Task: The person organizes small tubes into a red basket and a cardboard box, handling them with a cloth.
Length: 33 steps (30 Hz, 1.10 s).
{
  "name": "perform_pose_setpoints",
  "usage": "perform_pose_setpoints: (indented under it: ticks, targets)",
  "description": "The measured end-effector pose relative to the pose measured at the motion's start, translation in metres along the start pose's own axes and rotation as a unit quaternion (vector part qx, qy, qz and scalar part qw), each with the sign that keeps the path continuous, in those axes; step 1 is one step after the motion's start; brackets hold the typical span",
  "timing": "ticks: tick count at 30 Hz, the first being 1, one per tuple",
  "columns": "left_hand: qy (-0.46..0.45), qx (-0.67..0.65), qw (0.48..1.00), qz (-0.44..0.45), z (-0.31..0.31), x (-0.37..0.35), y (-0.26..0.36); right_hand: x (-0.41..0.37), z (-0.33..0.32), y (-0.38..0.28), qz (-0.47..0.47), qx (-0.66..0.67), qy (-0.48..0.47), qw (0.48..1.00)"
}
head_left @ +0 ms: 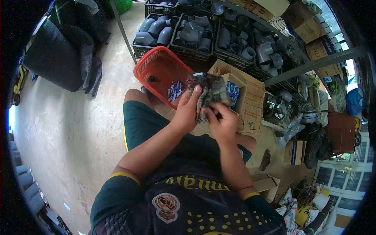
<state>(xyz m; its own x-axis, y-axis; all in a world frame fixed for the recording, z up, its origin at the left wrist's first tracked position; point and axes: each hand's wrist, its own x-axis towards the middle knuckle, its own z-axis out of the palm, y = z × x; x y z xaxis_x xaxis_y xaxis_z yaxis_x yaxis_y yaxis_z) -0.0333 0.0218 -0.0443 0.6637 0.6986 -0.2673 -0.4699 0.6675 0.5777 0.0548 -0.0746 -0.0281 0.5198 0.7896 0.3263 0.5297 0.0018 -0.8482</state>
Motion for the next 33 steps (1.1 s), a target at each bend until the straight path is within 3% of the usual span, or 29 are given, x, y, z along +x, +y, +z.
perform_pose_setpoints:
  ticks: [2, 5, 7, 8, 12, 14, 16, 19, 21, 23, 24, 25, 26, 27, 29, 31, 33]
  targets:
    - [-0.013, 0.076, 0.997, 0.013, -0.001, -0.005, 0.016, 0.007, -0.030, -0.015, 0.017, -0.038, -0.055, 0.998]
    - [-0.105, 0.203, 0.973, 0.040, -0.019, -0.004, 0.012, 0.033, -0.052, -0.047, 0.027, 0.044, 0.047, 0.998]
    - [-0.171, 0.301, 0.936, 0.059, -0.018, -0.004, 0.005, 0.053, -0.052, -0.039, 0.038, 0.014, -0.098, 0.994]
    - [-0.180, 0.401, 0.888, 0.135, -0.014, -0.008, 0.006, 0.060, -0.053, -0.035, 0.046, 0.001, -0.169, 0.985]
    - [-0.303, 0.470, 0.828, 0.053, -0.018, -0.009, 0.032, 0.065, -0.053, -0.019, 0.123, 0.062, -0.221, 0.966]
    - [-0.320, 0.429, 0.837, 0.114, -0.021, -0.015, 0.036, 0.066, -0.047, -0.015, 0.133, 0.052, -0.231, 0.962]
    - [-0.313, 0.437, 0.833, 0.129, -0.027, -0.019, 0.042, 0.064, -0.042, -0.019, 0.194, 0.072, -0.236, 0.950]
    - [-0.242, 0.513, 0.816, 0.106, -0.046, -0.011, 0.051, 0.057, -0.028, -0.004, 0.072, 0.044, -0.213, 0.973]
    - [-0.169, 0.556, 0.809, 0.090, -0.054, -0.013, 0.057, 0.055, -0.015, -0.001, 0.078, 0.081, -0.222, 0.968]
    - [-0.089, 0.499, 0.858, 0.087, -0.065, -0.009, 0.058, 0.058, -0.006, 0.004, 0.074, 0.097, -0.243, 0.962]
    - [-0.032, 0.473, 0.877, 0.074, -0.092, 0.003, 0.053, 0.059, -0.004, 0.002, 0.175, 0.159, -0.261, 0.936]
    - [0.023, 0.446, 0.893, 0.061, -0.098, 0.009, 0.058, 0.061, 0.000, 0.011, 0.183, 0.180, -0.228, 0.939]
    - [0.075, 0.322, 0.944, 0.009, -0.101, 0.010, 0.064, 0.064, 0.005, 0.032, 0.190, 0.200, -0.193, 0.941]
    - [0.085, 0.297, 0.951, -0.006, -0.098, 0.006, 0.077, 0.068, 0.010, 0.052, 0.194, 0.218, -0.160, 0.943]
    - [0.046, 0.124, 0.991, 0.008, -0.150, 0.022, 0.074, 0.076, 0.023, 0.083, 0.175, 0.237, -0.087, 0.952]
    - [0.034, 0.056, 0.998, -0.022, -0.196, 0.031, 0.067, 0.082, 0.045, 0.114, 0.151, 0.255, -0.008, 0.955]
    - [0.039, 0.014, 0.998, -0.045, -0.221, 0.030, 0.057, 0.081, 0.058, 0.134, 0.130, 0.088, -0.028, 0.987]
